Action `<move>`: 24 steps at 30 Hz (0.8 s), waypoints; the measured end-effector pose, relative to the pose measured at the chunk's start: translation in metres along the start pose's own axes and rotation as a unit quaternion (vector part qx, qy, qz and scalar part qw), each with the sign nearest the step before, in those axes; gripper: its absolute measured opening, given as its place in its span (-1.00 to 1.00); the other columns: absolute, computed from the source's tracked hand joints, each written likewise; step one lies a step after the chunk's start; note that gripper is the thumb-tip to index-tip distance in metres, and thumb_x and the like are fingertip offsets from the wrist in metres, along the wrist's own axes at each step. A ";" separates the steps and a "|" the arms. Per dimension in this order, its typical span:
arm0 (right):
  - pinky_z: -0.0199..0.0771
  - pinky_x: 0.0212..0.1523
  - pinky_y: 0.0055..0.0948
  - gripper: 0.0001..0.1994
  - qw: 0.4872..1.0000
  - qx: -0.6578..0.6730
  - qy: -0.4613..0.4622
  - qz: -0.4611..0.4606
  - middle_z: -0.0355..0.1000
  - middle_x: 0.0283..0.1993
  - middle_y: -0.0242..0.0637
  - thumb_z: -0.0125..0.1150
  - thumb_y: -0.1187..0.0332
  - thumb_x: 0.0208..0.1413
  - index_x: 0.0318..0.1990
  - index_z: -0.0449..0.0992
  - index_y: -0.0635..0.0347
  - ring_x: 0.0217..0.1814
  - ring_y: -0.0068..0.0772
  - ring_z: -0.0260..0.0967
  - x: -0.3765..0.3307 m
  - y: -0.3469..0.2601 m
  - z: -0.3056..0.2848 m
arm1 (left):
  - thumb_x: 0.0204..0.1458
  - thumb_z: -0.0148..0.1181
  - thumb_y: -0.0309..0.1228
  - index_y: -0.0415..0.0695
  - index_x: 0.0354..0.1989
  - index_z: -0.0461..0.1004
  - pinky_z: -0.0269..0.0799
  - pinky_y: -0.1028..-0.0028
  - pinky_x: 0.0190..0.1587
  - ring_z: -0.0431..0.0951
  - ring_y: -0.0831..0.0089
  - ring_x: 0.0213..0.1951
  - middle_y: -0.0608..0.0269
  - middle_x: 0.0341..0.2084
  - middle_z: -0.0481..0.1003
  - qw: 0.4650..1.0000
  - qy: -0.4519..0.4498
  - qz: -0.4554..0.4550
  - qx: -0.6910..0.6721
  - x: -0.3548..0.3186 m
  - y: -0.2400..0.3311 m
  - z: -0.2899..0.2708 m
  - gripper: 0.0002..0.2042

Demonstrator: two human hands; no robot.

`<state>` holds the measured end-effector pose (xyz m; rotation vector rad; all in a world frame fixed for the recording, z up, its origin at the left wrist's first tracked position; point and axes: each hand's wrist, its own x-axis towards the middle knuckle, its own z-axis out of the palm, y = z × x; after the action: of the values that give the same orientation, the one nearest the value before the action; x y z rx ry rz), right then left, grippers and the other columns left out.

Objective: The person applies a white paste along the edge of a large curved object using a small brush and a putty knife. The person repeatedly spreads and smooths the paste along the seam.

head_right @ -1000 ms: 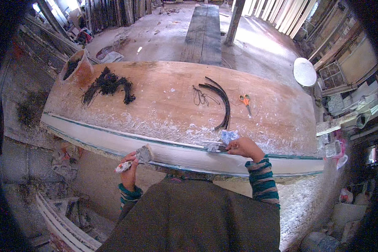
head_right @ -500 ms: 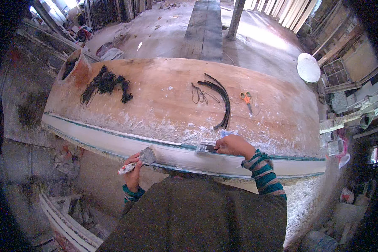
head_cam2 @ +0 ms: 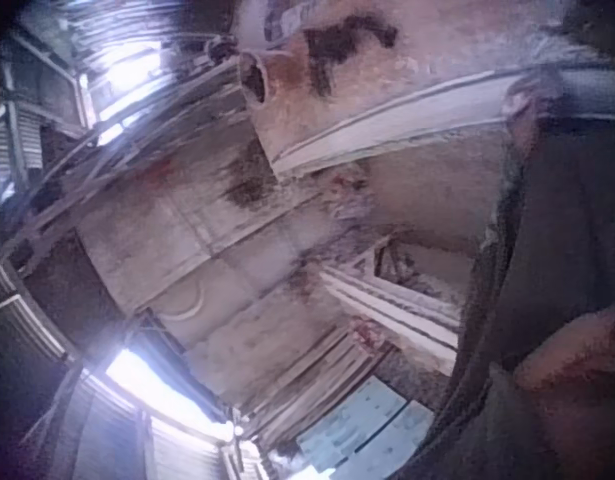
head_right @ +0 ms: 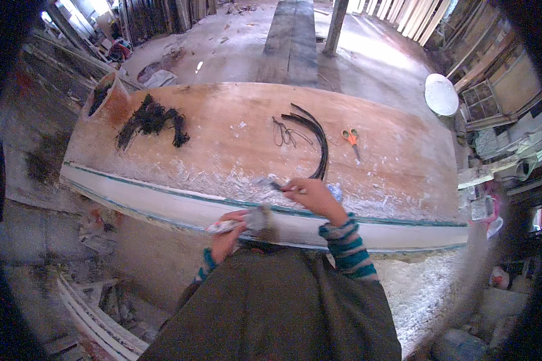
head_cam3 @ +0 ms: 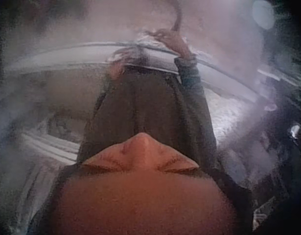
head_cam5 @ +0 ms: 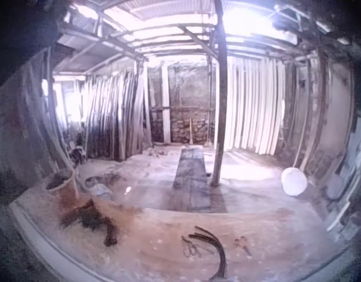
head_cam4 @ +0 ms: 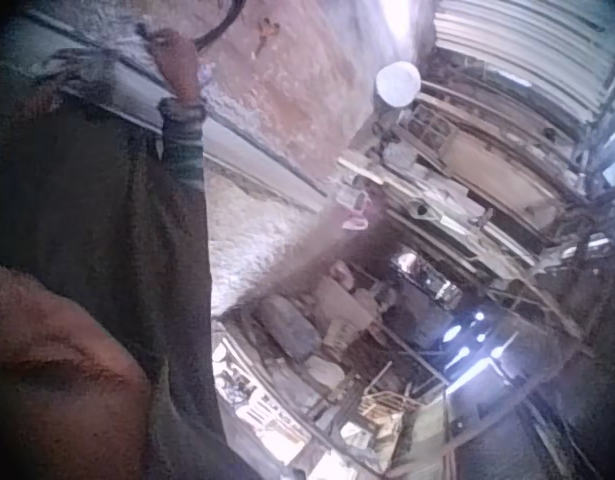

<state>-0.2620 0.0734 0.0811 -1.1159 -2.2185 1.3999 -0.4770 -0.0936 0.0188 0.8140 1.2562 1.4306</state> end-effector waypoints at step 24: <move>0.23 -0.61 -0.67 -0.74 0.905 0.189 0.349 0.154 0.36 -0.46 -0.43 0.20 0.29 0.04 -0.15 0.48 0.21 -0.50 -0.70 0.22 -0.159 0.060 -0.034 | -0.01 0.20 -0.46 -0.19 -0.38 0.47 0.39 0.52 -0.22 0.44 0.53 -0.37 0.32 -0.48 0.46 0.979 0.118 -0.012 0.169 0.034 0.012 -0.068 -0.92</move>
<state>-0.1098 -0.0085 0.0705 -1.5475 -1.2522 1.1957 -0.5519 -0.0793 0.0105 0.8669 1.7173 1.3412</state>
